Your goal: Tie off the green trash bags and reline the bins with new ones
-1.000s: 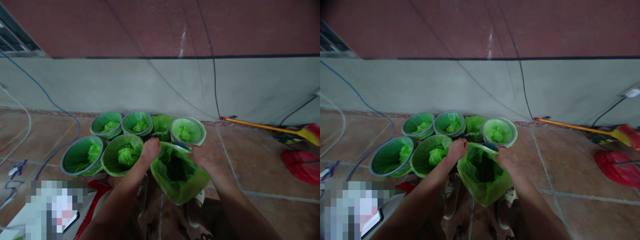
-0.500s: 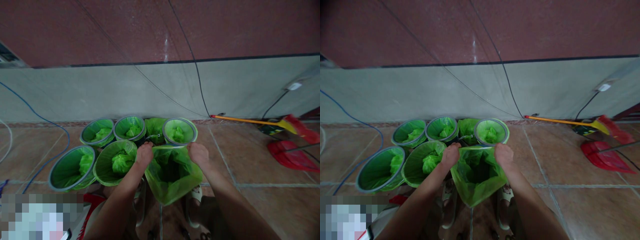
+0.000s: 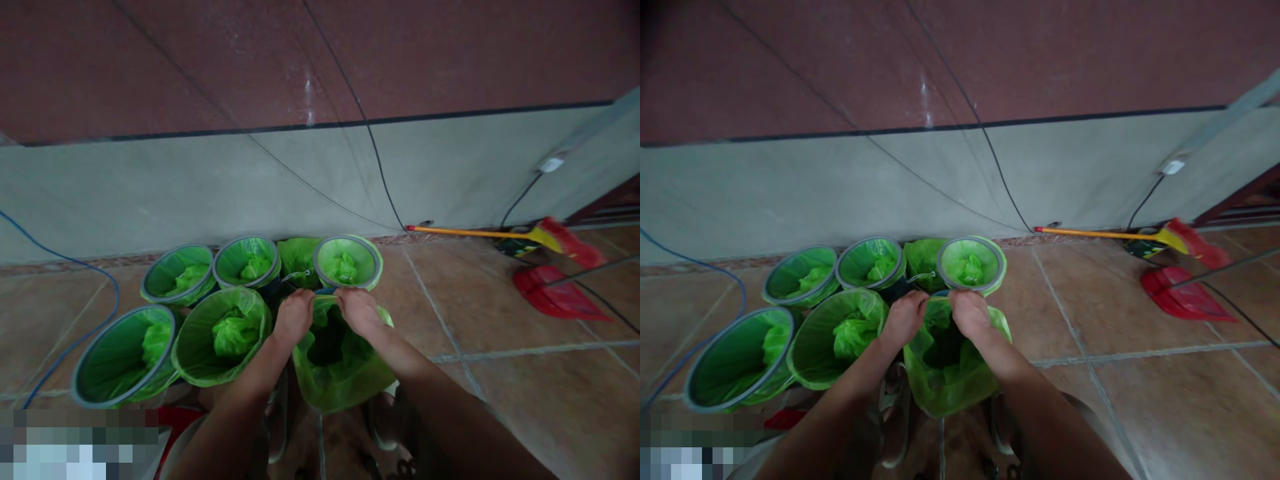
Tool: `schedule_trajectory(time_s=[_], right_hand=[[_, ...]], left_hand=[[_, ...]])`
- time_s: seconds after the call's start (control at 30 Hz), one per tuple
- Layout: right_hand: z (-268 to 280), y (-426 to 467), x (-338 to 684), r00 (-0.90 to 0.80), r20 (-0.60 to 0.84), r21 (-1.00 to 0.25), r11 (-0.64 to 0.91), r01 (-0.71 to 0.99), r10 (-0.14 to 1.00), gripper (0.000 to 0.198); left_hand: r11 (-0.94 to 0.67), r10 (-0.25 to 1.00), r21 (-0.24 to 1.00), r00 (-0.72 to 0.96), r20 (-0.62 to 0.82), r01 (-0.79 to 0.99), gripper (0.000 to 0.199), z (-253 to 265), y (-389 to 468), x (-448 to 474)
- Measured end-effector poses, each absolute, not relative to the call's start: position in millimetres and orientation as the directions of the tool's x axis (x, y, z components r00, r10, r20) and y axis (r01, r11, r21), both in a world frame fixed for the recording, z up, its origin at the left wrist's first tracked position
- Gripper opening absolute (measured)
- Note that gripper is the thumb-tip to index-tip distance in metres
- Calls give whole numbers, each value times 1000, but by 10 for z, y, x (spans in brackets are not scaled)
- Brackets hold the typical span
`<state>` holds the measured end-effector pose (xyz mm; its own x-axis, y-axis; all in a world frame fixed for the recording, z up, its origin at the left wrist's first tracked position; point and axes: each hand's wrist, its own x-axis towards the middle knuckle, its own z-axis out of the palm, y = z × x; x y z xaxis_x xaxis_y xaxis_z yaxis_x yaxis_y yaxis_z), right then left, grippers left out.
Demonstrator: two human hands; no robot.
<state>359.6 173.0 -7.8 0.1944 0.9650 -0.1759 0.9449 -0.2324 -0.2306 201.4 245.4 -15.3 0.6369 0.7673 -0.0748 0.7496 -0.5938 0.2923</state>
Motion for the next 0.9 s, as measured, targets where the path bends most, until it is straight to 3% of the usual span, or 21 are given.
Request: schedule_trajectory(time_s=[0.23,0.3,0.43,0.5,0.83,0.9], right_hand=[[-19,1720,3765,350,-217,-204,-393,896,911,35],[-35,1713,3766,319,-206,-223,-362,905,925,34],[-58,1715,3677,147,-101,-264,-169,950,984,53],[-41,1728,3629,114,-91,-264,-134,955,989,38],[-5,1737,3694,257,-146,-266,-288,920,955,35],[-75,1721,3749,304,-175,-227,-339,913,936,48]], left_hand=[[-566,791,230,600,-121,792,26,-128,2544,1928],[-544,807,237,579,-117,805,27,-121,2570,1909],[-556,805,261,589,-68,790,27,-102,2527,1934],[-588,784,266,619,-45,764,27,-97,2474,1965],[-539,814,154,559,-157,828,29,-188,2509,1912],[-494,847,153,514,-138,856,30,-200,2589,1860]])
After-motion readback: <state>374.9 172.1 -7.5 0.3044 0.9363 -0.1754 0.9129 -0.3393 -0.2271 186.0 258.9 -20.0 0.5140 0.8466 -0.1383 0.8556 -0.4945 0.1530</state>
